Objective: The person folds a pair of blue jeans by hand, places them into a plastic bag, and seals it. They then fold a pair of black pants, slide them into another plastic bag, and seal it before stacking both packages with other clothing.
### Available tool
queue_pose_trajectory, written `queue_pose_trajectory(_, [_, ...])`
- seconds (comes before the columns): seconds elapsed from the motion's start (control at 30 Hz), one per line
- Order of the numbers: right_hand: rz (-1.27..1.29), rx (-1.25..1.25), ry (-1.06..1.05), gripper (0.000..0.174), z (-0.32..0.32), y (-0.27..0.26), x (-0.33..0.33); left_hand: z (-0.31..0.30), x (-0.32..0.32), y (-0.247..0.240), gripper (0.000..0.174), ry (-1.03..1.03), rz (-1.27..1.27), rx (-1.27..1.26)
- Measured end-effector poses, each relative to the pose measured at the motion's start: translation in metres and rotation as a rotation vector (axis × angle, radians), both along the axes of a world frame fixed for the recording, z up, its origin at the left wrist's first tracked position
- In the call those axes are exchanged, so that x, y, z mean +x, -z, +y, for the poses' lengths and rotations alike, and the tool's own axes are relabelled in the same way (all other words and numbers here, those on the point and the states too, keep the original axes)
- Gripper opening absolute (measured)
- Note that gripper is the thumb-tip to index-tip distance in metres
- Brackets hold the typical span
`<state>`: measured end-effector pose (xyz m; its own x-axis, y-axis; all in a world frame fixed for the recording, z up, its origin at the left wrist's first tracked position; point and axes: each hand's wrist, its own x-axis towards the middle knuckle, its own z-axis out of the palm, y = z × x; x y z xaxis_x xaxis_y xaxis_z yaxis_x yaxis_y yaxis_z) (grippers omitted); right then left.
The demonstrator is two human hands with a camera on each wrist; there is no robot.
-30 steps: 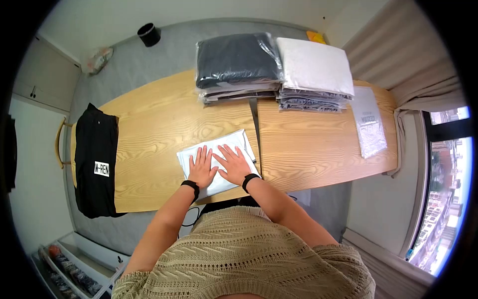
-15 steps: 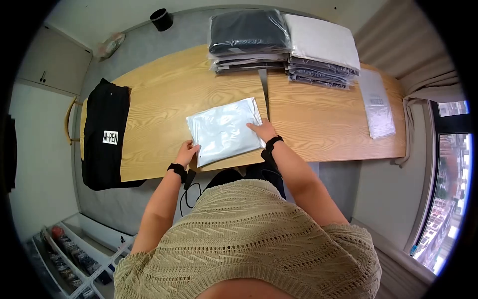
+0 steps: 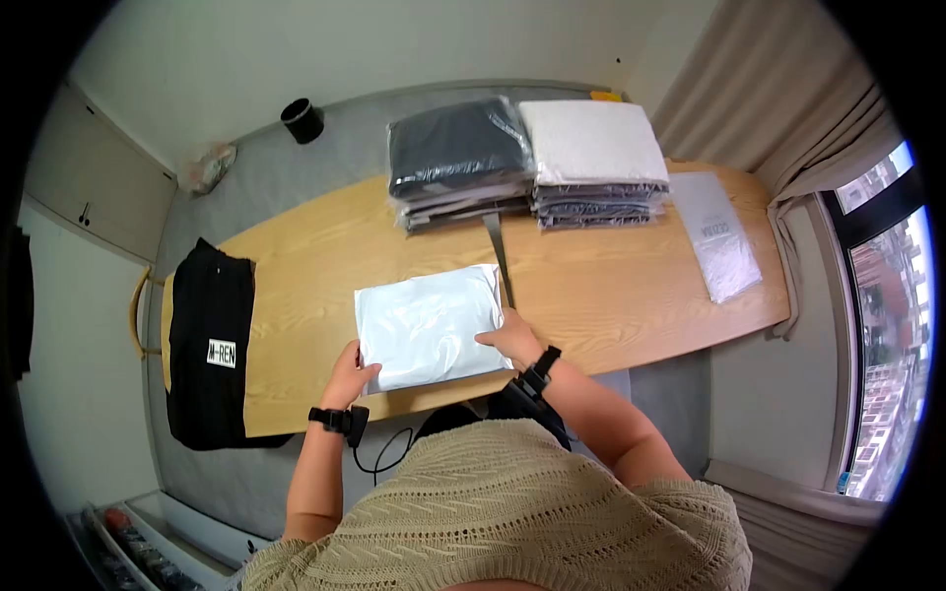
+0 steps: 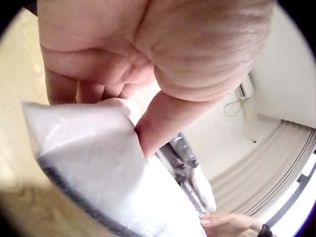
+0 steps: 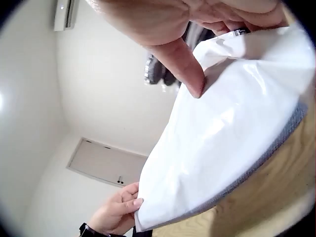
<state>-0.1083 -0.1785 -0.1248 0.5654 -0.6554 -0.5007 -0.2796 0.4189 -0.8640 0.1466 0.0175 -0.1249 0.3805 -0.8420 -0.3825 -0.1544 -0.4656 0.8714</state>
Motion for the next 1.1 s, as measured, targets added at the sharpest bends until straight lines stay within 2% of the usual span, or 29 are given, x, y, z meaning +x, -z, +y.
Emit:
queue_pose_trajectory(0.07, [-0.028, -0.052, 0.05, 0.052, -0.01, -0.049, 0.002, -0.018, 0.003, -0.021, 0.048, -0.018, -0.012, -0.081])
queue_pose_trajectory(0.13, [-0.036, -0.338, 0.083, 0.055, -0.032, -0.081, 0.006, -0.044, 0.004, -0.051, 0.05, -0.098, 0.074, -0.305])
queue_pose_trajectory(0.17, [-0.041, -0.35, 0.083, 0.055, -0.043, -0.1, 0.007, -0.06, 0.007, -0.063, 0.05, -0.098, 0.07, -0.318])
queue_pose_trajectory(0.23, [0.021, -0.557, 0.158, 0.06, -0.072, -0.133, 0.014, -0.094, 0.016, -0.09, 0.05, -0.076, -0.077, -0.356])
queue_pose_trajectory(0.3, [0.026, -0.621, 0.199, 0.07, -0.11, -0.139, 0.019, -0.132, 0.021, -0.114, 0.049, -0.059, -0.111, -0.46])
queue_pose_trajectory(0.4, [-0.139, -0.557, 0.283, 0.069, -0.159, -0.173, 0.039, -0.195, 0.041, -0.137, 0.051, -0.028, -0.087, -0.476])
queue_pose_trajectory(0.5, [-0.193, -0.552, 0.282, 0.068, -0.218, -0.173, 0.06, -0.256, 0.06, -0.131, 0.05, -0.086, -0.114, -0.601])
queue_pose_trajectory(0.57, [-0.221, -0.653, 0.271, 0.068, -0.254, -0.153, 0.074, -0.287, 0.073, -0.114, 0.047, -0.118, -0.078, -0.546])
queue_pose_trajectory(0.63, [-0.185, -0.615, 0.255, 0.063, -0.275, -0.125, 0.08, -0.311, 0.086, -0.081, 0.045, -0.154, -0.105, -0.418])
queue_pose_trajectory(0.67, [0.02, -0.694, 0.218, 0.059, -0.289, -0.096, 0.083, -0.314, 0.078, -0.082, 0.044, -0.121, -0.297, -0.207])
queue_pose_trajectory(0.7, [0.223, -0.772, 0.179, 0.056, -0.296, -0.079, 0.085, -0.317, 0.079, -0.069, 0.044, -0.128, -0.297, -0.199])
queue_pose_trajectory(0.77, [0.217, -0.702, 0.199, 0.052, -0.293, -0.074, 0.087, -0.324, 0.085, -0.035, 0.044, -0.174, -0.111, -0.534])
queue_pose_trajectory(0.8, [0.203, -0.762, 0.23, 0.051, -0.289, -0.079, 0.085, -0.317, 0.075, -0.054, 0.047, -0.194, -0.064, -0.482])
queue_pose_trajectory(0.87, [0.186, -0.887, 0.289, 0.05, -0.285, -0.078, 0.083, -0.315, 0.075, -0.053, 0.049, -0.203, -0.09, -0.526])
queue_pose_trajectory(0.97, [0.2, -0.829, 0.293, 0.051, -0.278, -0.088, 0.083, -0.312, 0.079, -0.044, 0.052, -0.249, -0.138, -0.557])
queue_pose_trajectory(1.03, [0.24, -0.783, 0.272, 0.05, -0.275, -0.091, 0.081, -0.304, 0.082, -0.045, 0.058, -0.25, -0.274, -0.395])
queue_pose_trajectory(1.1, [0.336, -1.069, 0.346, 0.047, -0.27, -0.089, 0.073, -0.287, 0.09, -0.04, 0.056, -0.335, -0.219, -0.412])
